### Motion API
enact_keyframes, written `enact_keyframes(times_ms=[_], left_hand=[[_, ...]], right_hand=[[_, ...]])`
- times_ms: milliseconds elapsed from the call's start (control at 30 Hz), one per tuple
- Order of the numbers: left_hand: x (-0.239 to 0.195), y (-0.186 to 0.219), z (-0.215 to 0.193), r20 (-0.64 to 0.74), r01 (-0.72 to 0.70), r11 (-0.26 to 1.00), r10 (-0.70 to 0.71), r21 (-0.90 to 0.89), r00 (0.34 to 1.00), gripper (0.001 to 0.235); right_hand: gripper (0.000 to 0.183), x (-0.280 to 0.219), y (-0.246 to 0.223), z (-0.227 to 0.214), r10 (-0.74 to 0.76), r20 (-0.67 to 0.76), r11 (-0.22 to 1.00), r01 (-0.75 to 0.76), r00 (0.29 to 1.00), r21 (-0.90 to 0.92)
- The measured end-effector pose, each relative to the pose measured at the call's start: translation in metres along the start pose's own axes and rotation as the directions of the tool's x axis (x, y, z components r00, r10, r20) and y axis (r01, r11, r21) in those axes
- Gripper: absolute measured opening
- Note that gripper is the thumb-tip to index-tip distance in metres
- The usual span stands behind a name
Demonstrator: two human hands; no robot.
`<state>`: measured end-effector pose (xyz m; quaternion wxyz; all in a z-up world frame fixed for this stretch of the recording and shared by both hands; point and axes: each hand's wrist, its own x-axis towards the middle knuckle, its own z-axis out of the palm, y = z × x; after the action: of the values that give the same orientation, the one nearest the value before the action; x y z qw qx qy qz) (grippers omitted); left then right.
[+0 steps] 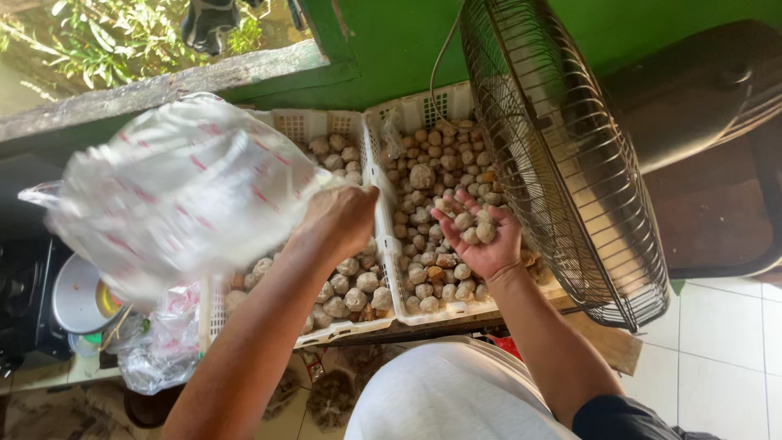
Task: The person transfers round meatballs from white plastic crates into a clear plastic bag using both hands. The person repeatedly scoops meatballs and places them into the bag, then sets the filled bag on the floor.
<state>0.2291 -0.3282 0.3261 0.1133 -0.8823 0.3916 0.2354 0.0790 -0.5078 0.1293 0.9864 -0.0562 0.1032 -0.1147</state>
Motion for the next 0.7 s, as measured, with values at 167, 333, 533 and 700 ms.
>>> enact_keyframes(times_ms=[167,333,533,700], left_hand=[[-0.012,0.007,0.011,0.006,-0.134,0.849,0.16,-0.51,0.987,0.049],[-0.007,0.003,0.014,-0.361,-0.476,0.689,0.32,-0.546,0.876,0.046],[-0.001,-0.004,0.021,-0.301,-0.464,0.474,0.381,-0.748,0.874,0.04],[0.001,-0.023,0.03,-0.306,-0.432,0.314,0.378,-0.845,0.874,0.041]], right_hand=[[0.061,-0.01,0.007,0.004,-0.083,0.031,0.996,0.085,0.996,-0.041],[0.052,-0.008,0.006,-0.01,-0.073,-0.099,0.996,0.069,0.992,-0.053],[0.028,-0.005,-0.002,-0.026,-0.042,-0.195,0.957,-0.016,0.98,-0.288],[0.019,0.006,-0.022,-0.022,-0.162,-0.276,0.85,-0.009,0.947,-0.527]])
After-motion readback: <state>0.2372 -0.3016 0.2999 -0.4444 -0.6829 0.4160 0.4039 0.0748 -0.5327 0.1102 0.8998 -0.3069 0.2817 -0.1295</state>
